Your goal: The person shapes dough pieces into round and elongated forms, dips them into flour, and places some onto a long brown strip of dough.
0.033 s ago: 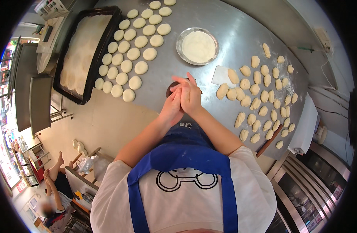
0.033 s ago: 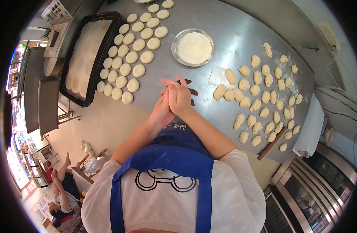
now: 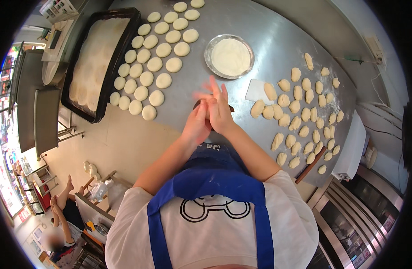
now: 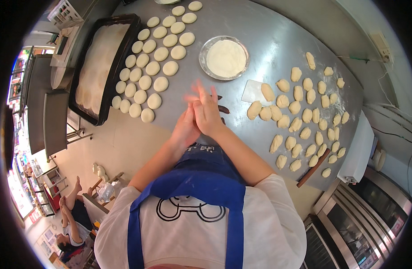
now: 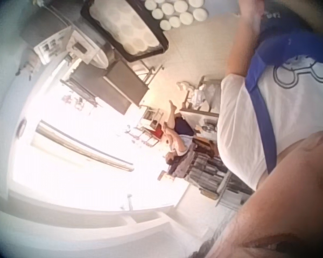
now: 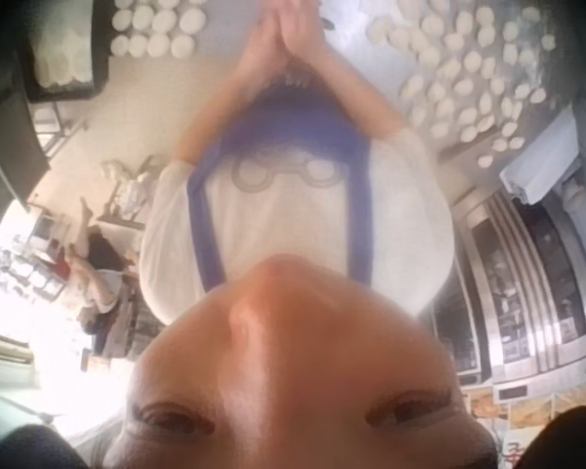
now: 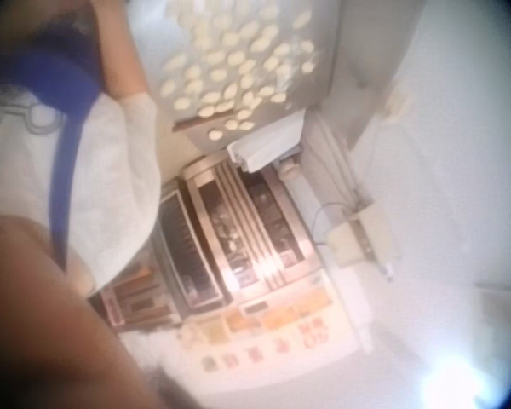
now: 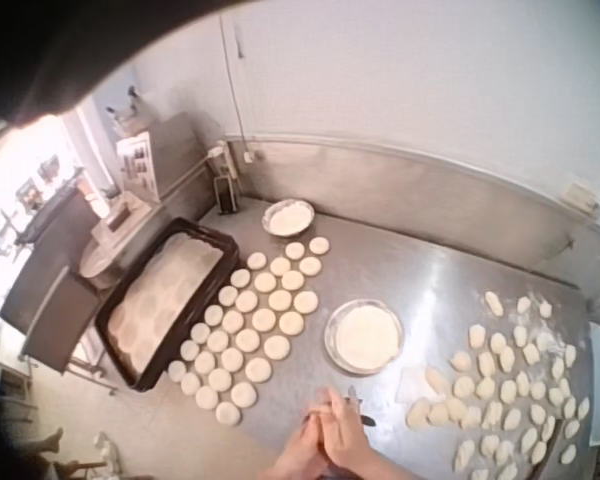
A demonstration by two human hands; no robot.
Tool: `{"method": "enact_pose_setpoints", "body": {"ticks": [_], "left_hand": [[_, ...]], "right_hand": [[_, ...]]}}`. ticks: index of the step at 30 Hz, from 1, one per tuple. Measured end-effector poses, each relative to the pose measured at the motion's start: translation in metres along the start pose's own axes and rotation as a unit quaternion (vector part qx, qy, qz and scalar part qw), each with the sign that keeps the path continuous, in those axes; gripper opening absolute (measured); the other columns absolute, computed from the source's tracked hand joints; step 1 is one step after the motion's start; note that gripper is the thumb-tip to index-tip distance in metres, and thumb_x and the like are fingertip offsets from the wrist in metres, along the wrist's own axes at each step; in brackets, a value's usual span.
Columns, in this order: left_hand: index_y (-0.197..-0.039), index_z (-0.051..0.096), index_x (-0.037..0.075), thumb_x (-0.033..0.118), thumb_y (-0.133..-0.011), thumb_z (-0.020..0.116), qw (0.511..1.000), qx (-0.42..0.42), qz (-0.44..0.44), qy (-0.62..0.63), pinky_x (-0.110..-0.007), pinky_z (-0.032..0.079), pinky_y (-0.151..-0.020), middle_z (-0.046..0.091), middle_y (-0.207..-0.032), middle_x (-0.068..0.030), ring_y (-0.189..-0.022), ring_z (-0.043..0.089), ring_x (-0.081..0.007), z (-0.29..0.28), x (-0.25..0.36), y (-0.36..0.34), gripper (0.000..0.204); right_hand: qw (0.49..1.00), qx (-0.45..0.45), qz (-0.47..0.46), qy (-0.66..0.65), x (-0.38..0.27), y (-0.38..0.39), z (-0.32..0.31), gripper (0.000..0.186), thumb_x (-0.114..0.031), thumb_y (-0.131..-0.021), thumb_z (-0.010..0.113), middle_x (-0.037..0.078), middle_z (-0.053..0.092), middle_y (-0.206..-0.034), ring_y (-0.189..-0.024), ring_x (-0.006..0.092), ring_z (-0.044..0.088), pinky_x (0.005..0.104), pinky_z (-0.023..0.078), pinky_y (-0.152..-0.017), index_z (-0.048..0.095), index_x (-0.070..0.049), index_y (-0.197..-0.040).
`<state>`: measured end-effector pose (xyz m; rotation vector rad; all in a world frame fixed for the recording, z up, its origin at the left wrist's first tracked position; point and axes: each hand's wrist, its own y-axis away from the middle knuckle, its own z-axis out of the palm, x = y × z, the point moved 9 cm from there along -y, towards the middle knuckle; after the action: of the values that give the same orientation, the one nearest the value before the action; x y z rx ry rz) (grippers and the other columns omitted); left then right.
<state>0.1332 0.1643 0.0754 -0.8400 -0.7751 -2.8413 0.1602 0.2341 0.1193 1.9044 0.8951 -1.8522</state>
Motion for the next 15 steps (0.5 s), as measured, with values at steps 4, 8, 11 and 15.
{"method": "enact_pose_setpoints", "body": {"ticks": [4, 8, 11, 15], "left_hand": [[-0.143, 0.036, -0.001, 0.051, -0.105, 0.028, 1.0, -0.008, -0.028, 0.005, -0.044, 0.04, -0.11, 0.047, -0.143, -0.0168, -0.131, 0.048, -0.0291, -0.008, 0.016, -0.022, 0.066], [-0.147, 0.033, -0.001, 0.057, -0.104, 0.024, 0.984, 0.058, -0.131, 0.103, -0.046, 0.034, -0.114, 0.044, -0.146, -0.016, -0.136, 0.042, -0.0296, -0.032, 0.002, -0.04, 0.073], [-0.147, 0.032, -0.001, 0.057, -0.104, 0.025, 0.989, 0.071, -0.125, -0.019, -0.044, 0.035, -0.112, 0.044, -0.146, -0.0159, -0.133, 0.044, -0.0293, -0.038, 0.01, -0.03, 0.074], [-0.147, 0.032, -0.002, 0.05, -0.106, 0.027, 0.981, 0.119, -0.148, -0.029, -0.043, 0.036, -0.112, 0.044, -0.147, -0.0157, -0.132, 0.045, -0.0287, -0.073, -0.001, -0.018, 0.067]], "right_hand": [[0.971, -0.094, -0.067, 0.212, 0.017, -0.019, 0.011, 0.03, -0.019, -0.097, 0.045, 0.015, 0.067, -0.111, -0.12, 0.0306, 0.055, 0.05, 0.026, -0.109, 0.068, -0.004, -0.106], [0.979, -0.004, -0.077, 0.188, 0.056, -0.075, -0.019, 0.023, -0.017, -0.095, 0.05, 0.014, 0.069, -0.096, -0.103, 0.0351, 0.059, 0.049, 0.042, -0.089, 0.07, -0.005, -0.1], [0.944, 0.069, -0.085, 0.311, 0.081, -0.123, -0.057, 0.025, -0.02, -0.096, 0.053, 0.014, 0.07, -0.098, -0.095, 0.0344, 0.06, 0.0437, 0.047, -0.088, 0.071, -0.004, -0.104], [0.926, 0.033, -0.099, 0.362, 0.104, -0.136, -0.062, 0.024, -0.018, -0.096, 0.054, 0.014, 0.07, -0.099, -0.096, 0.0324, 0.061, 0.0419, 0.049, -0.086, 0.071, -0.004, -0.105]]}}
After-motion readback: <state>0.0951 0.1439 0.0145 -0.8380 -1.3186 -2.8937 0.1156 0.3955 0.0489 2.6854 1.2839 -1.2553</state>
